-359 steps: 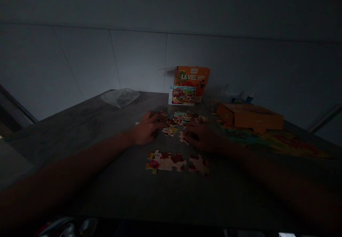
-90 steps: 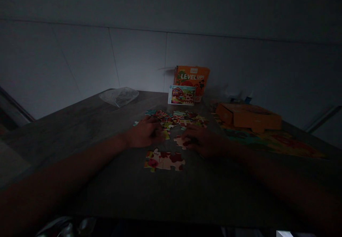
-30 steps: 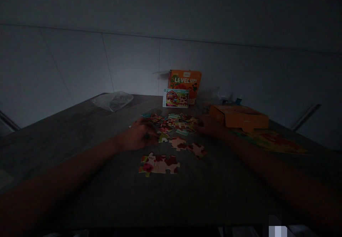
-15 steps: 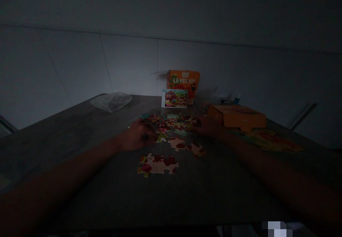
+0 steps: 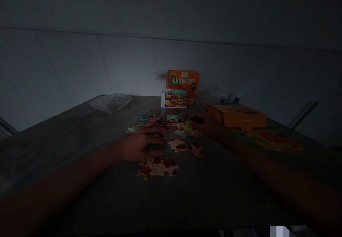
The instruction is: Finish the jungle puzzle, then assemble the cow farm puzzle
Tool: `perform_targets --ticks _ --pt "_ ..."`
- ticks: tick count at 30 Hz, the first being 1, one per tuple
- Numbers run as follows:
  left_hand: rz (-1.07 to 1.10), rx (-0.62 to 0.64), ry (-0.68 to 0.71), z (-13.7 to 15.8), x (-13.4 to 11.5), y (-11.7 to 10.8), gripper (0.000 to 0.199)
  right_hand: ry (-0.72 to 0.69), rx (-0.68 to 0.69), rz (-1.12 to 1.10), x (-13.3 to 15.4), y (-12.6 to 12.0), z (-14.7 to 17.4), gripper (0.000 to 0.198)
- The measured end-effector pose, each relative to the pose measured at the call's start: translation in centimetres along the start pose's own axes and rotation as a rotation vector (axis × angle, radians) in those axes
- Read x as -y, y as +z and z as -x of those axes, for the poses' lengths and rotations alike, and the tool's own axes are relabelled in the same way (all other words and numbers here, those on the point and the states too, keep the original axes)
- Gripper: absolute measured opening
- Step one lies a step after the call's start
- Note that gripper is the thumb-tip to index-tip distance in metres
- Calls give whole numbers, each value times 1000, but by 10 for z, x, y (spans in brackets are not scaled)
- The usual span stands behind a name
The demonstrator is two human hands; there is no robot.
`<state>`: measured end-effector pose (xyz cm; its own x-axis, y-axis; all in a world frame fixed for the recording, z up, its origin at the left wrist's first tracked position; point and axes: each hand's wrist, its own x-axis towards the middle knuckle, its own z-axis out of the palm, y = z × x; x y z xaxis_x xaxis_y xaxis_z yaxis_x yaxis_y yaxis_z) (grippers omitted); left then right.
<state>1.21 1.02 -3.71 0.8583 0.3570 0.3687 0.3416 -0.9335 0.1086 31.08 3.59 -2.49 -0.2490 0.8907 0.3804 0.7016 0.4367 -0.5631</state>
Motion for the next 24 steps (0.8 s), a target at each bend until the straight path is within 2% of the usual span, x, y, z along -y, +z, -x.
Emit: perform_targets --ticks 3,7,10,14,16,19,22,24 --pt "46 44 38 -5 -11 3 32 -67 33 -229 19 9 14 21" --pt "164 -92 -99 -9 -18 11 25 -151 114 -417 42 24 32 18" --pt "280 -141 -189 -9 -21 16 21 -198 151 -404 51 29 40 14" --pt "407 -106 -262 -7 -19 17 20 -231 208 -315 47 31 43 20" --pt "459 -79 -287 -5 -17 15 21 -245 258 -228 43 31 42 16" --pt "450 -16 -190 -3 -12 9 16 -254 371 -160 38 27 39 20" --pt "368 88 -40 -3 -11 3 19 -296 583 -145 35 22 36 29" --pt "309 145 -9 -3 -11 0 23 -339 697 -135 32 21 35 34"
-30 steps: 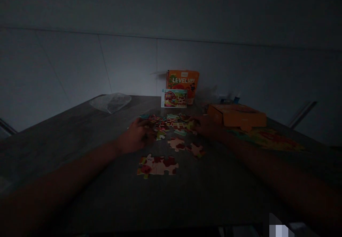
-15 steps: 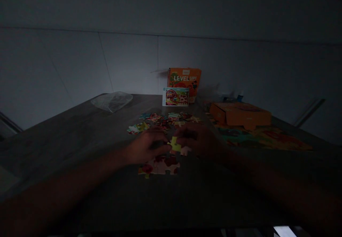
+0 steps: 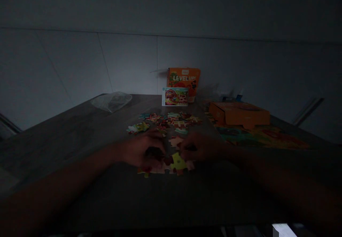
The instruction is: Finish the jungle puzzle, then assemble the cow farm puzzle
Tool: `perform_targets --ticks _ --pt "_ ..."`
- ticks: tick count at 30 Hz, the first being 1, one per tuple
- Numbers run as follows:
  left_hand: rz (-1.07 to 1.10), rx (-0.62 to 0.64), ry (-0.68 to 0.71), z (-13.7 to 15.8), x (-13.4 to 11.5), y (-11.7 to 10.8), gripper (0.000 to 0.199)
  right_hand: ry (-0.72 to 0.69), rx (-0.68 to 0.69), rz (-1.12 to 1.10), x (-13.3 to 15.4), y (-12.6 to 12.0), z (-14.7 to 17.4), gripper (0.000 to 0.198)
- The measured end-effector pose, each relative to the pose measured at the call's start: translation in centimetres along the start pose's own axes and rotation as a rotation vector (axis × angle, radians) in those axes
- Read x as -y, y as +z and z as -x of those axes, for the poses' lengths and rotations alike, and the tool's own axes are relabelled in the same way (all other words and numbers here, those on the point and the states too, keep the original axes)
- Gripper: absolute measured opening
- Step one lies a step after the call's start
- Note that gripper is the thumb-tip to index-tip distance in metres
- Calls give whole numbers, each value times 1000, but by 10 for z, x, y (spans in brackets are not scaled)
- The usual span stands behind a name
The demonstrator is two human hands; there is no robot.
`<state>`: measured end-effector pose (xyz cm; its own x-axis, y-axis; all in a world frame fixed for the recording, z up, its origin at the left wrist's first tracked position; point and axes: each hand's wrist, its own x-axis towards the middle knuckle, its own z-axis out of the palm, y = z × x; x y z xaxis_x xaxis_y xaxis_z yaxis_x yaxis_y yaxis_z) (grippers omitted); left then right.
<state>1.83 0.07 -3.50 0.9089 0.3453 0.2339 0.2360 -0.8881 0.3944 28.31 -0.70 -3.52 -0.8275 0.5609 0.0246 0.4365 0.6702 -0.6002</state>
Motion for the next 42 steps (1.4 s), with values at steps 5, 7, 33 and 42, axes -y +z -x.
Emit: perform_targets --ticks 5,7,33,42 --pt "-52 32 -16 0 -2 0 20 17 48 -8 -6 2 0 33" --pt "-51 33 -11 0 -1 1 23 29 60 -10 -6 3 0 33" --pt "80 40 -180 3 -10 -1 43 90 29 -54 8 -4 5 23" --pt "69 22 -135 10 0 -16 12 90 38 1 15 -4 5 18"
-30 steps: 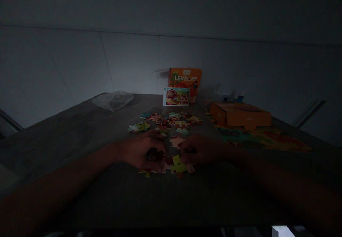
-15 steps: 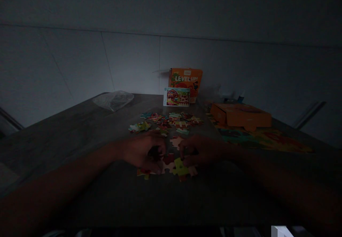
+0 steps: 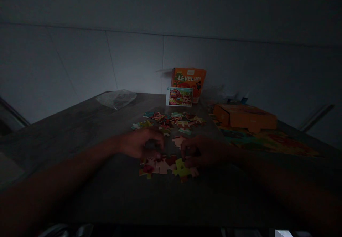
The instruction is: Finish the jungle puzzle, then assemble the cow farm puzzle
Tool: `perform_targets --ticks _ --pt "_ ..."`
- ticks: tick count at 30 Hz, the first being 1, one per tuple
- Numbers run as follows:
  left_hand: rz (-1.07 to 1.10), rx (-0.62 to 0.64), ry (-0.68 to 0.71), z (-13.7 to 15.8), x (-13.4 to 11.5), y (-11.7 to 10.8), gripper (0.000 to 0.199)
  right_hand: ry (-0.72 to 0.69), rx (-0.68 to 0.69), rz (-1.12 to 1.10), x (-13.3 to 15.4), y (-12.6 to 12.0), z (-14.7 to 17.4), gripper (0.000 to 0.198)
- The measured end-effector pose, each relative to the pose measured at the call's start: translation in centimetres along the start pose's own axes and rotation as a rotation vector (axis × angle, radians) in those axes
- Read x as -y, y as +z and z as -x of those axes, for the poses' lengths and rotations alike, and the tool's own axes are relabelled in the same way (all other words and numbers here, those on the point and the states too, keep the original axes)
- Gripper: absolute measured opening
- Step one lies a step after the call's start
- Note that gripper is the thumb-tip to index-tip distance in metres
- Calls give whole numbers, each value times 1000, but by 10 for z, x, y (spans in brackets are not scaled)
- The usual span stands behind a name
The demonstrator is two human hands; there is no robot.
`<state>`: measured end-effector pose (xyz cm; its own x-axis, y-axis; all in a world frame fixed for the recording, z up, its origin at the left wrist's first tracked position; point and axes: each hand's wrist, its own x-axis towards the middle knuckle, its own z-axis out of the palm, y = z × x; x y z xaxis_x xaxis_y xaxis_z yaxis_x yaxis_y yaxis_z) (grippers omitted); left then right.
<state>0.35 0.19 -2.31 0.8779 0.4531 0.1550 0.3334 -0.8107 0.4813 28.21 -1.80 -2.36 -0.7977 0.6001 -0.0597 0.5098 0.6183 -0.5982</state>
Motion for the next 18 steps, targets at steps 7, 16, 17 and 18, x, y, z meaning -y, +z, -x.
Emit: perform_targets --ticks 7,16,17,18 --pt "-8 215 -93 5 6 -3 25 -17 13 5 2 1 1 27" --pt "54 187 -115 1 8 3 14 -22 8 27 0 2 -1 30" --pt "69 183 -106 1 7 3 14 -24 1 28 0 2 -1 29" --pt "83 179 -92 1 7 3 14 -22 -3 34 0 3 -1 28"
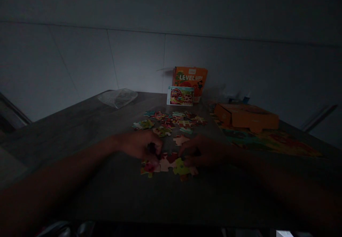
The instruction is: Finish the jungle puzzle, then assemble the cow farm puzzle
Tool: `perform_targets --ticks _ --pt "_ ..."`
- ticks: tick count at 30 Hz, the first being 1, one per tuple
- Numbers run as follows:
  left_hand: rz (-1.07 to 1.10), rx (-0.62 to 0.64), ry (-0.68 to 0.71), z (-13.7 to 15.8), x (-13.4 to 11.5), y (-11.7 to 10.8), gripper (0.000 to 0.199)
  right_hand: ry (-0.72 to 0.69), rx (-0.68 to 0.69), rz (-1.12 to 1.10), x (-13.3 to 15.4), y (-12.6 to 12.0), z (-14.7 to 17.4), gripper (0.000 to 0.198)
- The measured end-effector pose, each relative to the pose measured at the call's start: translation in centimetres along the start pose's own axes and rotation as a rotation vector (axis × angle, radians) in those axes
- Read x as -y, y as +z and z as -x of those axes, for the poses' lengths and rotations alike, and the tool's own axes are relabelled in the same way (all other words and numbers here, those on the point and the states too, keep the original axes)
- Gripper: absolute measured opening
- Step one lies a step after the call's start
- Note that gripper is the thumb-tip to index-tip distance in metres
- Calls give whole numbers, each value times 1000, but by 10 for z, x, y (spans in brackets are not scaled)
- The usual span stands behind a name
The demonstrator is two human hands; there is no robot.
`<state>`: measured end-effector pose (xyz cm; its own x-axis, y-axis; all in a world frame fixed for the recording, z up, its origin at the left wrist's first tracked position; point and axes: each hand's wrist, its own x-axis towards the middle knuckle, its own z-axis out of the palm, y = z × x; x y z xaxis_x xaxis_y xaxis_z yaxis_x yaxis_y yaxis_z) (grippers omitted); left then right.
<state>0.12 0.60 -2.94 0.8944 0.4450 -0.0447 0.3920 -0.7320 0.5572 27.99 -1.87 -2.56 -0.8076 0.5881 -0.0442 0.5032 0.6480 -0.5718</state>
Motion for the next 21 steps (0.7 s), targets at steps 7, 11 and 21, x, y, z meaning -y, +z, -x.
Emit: perform_targets --ticks 7,11,21 --pt "19 -4 16 -1 -1 0 11 19 -8 47 -1 2 -1 29" --pt "47 11 -18 -2 0 1 17 4 -15 46 -2 3 0 28" --pt "50 15 -12 -2 0 1 14 -14 16 44 -4 4 -1 30"
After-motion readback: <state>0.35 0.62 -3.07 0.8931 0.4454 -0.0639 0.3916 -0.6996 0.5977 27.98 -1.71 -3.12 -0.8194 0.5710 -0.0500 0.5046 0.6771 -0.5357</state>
